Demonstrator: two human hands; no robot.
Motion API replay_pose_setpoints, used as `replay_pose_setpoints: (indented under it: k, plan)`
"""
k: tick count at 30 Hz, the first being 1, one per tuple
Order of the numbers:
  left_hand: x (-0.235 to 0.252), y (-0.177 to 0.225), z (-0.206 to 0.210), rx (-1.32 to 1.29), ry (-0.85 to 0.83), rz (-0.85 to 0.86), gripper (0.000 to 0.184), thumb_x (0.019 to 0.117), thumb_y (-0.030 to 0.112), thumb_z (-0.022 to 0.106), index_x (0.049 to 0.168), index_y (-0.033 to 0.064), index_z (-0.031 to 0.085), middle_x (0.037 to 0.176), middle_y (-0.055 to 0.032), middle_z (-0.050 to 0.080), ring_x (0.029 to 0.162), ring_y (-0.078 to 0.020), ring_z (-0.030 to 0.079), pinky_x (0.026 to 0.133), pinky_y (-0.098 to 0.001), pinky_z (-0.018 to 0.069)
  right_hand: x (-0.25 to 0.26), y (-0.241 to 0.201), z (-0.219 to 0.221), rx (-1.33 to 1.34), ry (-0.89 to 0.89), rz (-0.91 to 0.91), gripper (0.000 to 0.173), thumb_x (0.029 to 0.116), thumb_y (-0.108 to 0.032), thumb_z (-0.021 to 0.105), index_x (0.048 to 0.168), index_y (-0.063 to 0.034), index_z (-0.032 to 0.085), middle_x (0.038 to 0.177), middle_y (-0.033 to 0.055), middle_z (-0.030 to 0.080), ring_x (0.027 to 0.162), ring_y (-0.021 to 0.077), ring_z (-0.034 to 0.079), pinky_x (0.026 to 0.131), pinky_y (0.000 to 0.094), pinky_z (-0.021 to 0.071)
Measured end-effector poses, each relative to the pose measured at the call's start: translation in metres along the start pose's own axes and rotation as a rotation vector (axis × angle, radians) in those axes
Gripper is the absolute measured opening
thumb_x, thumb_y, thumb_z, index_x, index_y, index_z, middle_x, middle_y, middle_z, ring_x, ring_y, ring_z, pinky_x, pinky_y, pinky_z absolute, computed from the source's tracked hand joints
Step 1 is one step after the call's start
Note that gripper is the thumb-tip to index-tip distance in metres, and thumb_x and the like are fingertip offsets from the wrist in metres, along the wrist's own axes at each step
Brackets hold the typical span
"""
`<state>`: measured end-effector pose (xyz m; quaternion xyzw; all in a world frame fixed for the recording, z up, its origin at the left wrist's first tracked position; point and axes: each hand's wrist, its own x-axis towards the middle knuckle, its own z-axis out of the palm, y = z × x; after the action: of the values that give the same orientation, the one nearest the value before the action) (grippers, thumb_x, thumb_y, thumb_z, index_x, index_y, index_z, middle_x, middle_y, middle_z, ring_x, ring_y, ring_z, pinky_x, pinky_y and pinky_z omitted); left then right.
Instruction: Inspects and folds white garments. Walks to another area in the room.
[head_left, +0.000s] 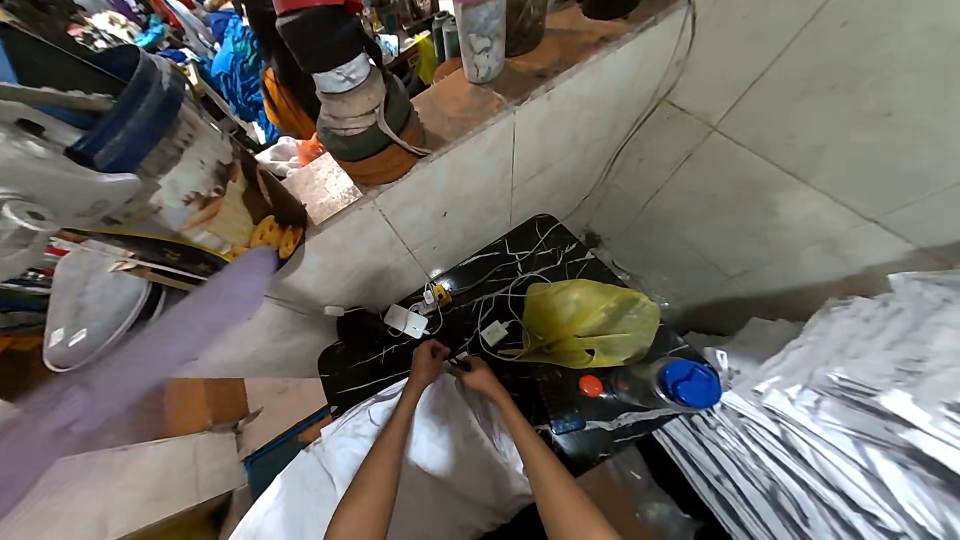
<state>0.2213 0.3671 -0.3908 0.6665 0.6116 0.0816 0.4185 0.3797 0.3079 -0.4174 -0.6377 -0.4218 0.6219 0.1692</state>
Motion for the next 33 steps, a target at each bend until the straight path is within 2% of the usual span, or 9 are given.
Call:
replay_pose_setpoints:
  k: [9,12,15,17,20,22,25,29,33]
  plan:
    - [-0.009,0.012,-0.005,-0.021,-0.012,0.023,0.024,0.1025,0.018,0.062,0.111,-0.0022,0.07,0.104,-0.021,0.071,0.097,-0.0337,0.069,0.092,-0.0538,0.0544,-0.004,-0.015,0.0,-0.169,-0.014,0.082,0.048,0.1043,-0.042,0.054,0.125,-0.0014,0.067,0.127,0.0231,0.066,0.122,0.0379,0.062,0.104,0.0586,0.0468]
    - [-0.01,0.005,-0.021,-0.135,0.187,-0.04,0.027,0.1029,0.016,0.061,0.12,-0.0039,0.066,0.111,-0.0217,0.071,0.101,-0.0337,0.07,0.094,-0.0532,0.055,-0.01,-0.014,0.006,-0.161,0.129,0.123,0.052,0.1052,-0.046,0.051,0.134,-0.0037,0.061,0.129,0.0228,0.065,0.123,0.0388,0.062,0.103,0.0594,0.048]
    - [0.002,-0.026,-0.04,-0.15,0.452,-0.242,0.07,0.09,0.0,0.069,0.151,-0.0045,0.035,0.133,-0.0274,0.061,0.116,-0.0395,0.065,0.1,-0.0539,0.0534,-0.009,0.002,0.014,-0.055,0.207,0.072,0.057,0.0991,-0.044,0.064,0.144,-0.011,0.053,0.121,0.0208,0.069,0.114,0.0378,0.066,0.099,0.058,0.0516]
    - [0.008,-0.043,-0.047,-0.136,0.442,-0.332,0.098,0.0815,-0.004,0.073,0.16,-0.0005,0.015,0.147,-0.0289,0.048,0.127,-0.0435,0.057,0.104,-0.0566,0.0498,-0.008,0.01,0.02,-0.016,0.243,-0.001,0.045,0.0966,-0.035,0.068,0.132,-0.0077,0.064,0.116,0.0191,0.07,0.111,0.0343,0.067,0.1,0.0548,0.0513]
    - [0.011,-0.052,-0.034,-0.15,0.246,-0.216,0.052,0.0886,0.001,0.075,0.138,-0.0017,0.057,0.128,-0.023,0.065,0.113,-0.0349,0.067,0.099,-0.0517,0.0549,-0.012,0.015,0.03,-0.094,0.269,-0.102,0.034,0.0951,-0.032,0.068,0.118,-0.0079,0.072,0.114,0.0151,0.072,0.11,0.0291,0.068,0.1,0.0506,0.0519]
    - [0.008,-0.047,-0.025,-0.159,0.065,-0.114,0.027,0.0946,0.005,0.07,0.12,-0.0013,0.069,0.119,-0.018,0.071,0.11,-0.0288,0.069,0.1,-0.0479,0.0546,-0.024,0.015,0.034,-0.181,0.244,-0.133,0.035,0.093,-0.032,0.068,0.117,-0.0086,0.074,0.124,0.0164,0.066,0.111,0.0306,0.066,0.1,0.0499,0.0527]
    - [0.008,-0.047,-0.011,-0.036,-0.081,-0.027,0.027,0.1024,0.02,0.063,0.123,0.0041,0.071,0.123,-0.0153,0.071,0.115,-0.0293,0.067,0.104,-0.0527,0.0508,-0.042,0.022,0.04,-0.271,0.211,-0.15,0.035,0.0923,-0.036,0.068,0.111,-0.0083,0.076,0.135,0.0194,0.062,0.104,0.0343,0.07,0.092,0.0526,0.0563]
    - [0.016,-0.039,0.007,0.184,-0.288,-0.026,0.048,0.0953,0.032,0.072,0.136,0.0075,0.064,0.145,-0.0187,0.055,0.135,-0.0388,0.05,0.111,-0.0669,0.0355,-0.04,0.032,0.046,-0.113,0.309,-0.156,0.04,0.0894,-0.033,0.072,0.12,-0.0067,0.072,0.137,0.0156,0.06,0.108,0.0296,0.068,0.094,0.0481,0.0567]
    - [-0.003,-0.025,0.008,0.193,-0.151,0.051,0.023,0.0892,0.022,0.078,0.102,0.0033,0.072,0.103,-0.0154,0.072,0.102,-0.0304,0.069,0.095,-0.0539,0.0543,-0.03,0.025,0.031,0.114,0.386,-0.101,0.053,0.0971,-0.03,0.068,0.144,-0.0121,0.052,0.113,0.0158,0.071,0.103,0.0296,0.07,0.095,0.0504,0.0556]
